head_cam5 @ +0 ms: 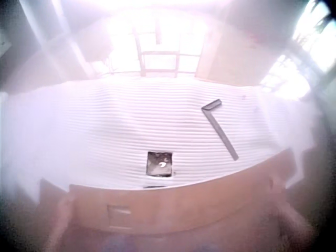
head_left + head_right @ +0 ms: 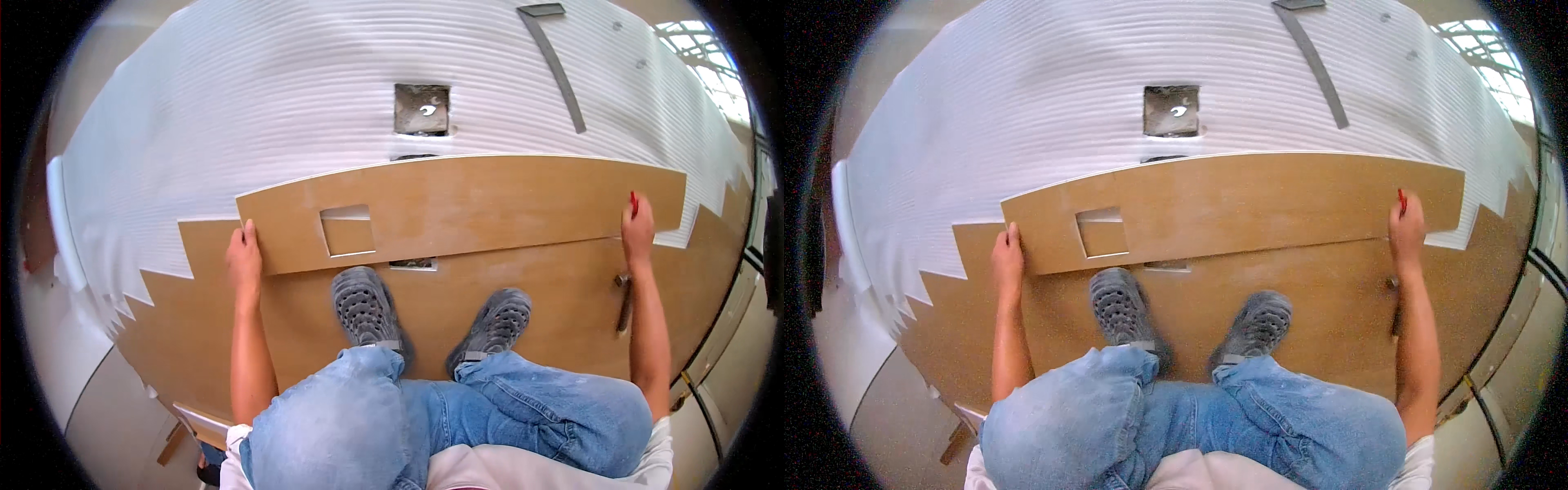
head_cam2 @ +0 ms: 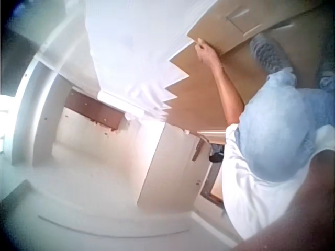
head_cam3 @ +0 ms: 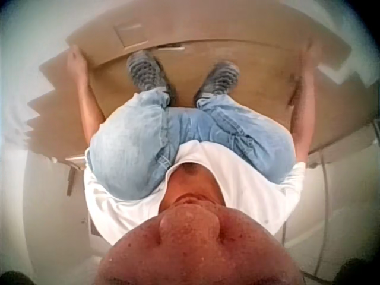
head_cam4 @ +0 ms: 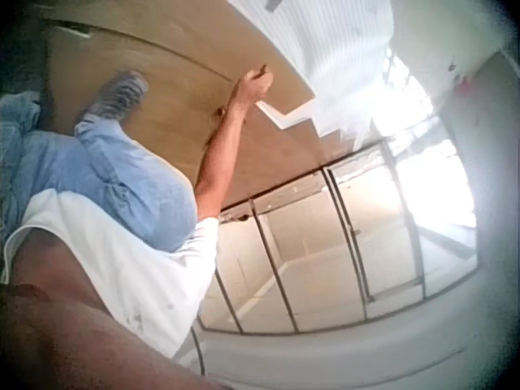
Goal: The person measures and marks a wood flooring plank using a square and a pencil to fit it around an outlet box, then carries the plank to a table saw to make the cuts.
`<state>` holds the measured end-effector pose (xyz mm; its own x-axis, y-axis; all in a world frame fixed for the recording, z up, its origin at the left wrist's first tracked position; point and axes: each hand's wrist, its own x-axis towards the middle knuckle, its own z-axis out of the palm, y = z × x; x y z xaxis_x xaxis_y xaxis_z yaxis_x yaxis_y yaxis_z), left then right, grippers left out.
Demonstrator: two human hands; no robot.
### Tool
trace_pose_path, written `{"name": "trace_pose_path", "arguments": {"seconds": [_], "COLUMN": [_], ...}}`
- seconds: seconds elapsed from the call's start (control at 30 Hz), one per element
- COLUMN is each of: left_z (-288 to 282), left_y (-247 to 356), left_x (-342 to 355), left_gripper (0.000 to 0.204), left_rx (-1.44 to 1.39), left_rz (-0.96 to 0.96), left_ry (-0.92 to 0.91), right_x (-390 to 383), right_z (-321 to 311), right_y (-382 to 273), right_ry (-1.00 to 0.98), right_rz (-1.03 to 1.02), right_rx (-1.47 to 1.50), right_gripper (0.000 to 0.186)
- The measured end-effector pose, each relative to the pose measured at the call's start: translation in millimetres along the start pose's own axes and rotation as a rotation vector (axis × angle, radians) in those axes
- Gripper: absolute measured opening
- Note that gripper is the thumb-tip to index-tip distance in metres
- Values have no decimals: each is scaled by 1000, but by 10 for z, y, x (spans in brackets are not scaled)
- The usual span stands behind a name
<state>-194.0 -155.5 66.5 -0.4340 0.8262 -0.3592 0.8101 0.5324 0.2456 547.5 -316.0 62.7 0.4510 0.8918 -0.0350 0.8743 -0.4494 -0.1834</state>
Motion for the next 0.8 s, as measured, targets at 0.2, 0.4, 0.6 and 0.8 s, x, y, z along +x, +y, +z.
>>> {"name": "trace_pose_path", "arguments": {"seconds": [0.2, 0.4, 0.6, 0.8], "left_z": [35, 98, 124, 65], "left_y": [-97, -223, -326, -244], "left_x": [55, 108, 186, 128], "left_gripper": [49, 45, 42, 42], "left_rx": [290, 370, 421, 420], "left_rz": [167, 237, 346, 334], "left_ry": [31, 42, 64, 64], "right_x": [1366, 1769, 1870, 1972], "right_z": [185, 398, 447, 402], "right_y": [-945, -1500, -1457, -1509], "right_ry": [-105, -241, -279, -528], "right_rz": [-157, -95, -32, -74], "right_rx": [-1, 72, 81, 220], "right_gripper": [31, 41, 43, 33]}}
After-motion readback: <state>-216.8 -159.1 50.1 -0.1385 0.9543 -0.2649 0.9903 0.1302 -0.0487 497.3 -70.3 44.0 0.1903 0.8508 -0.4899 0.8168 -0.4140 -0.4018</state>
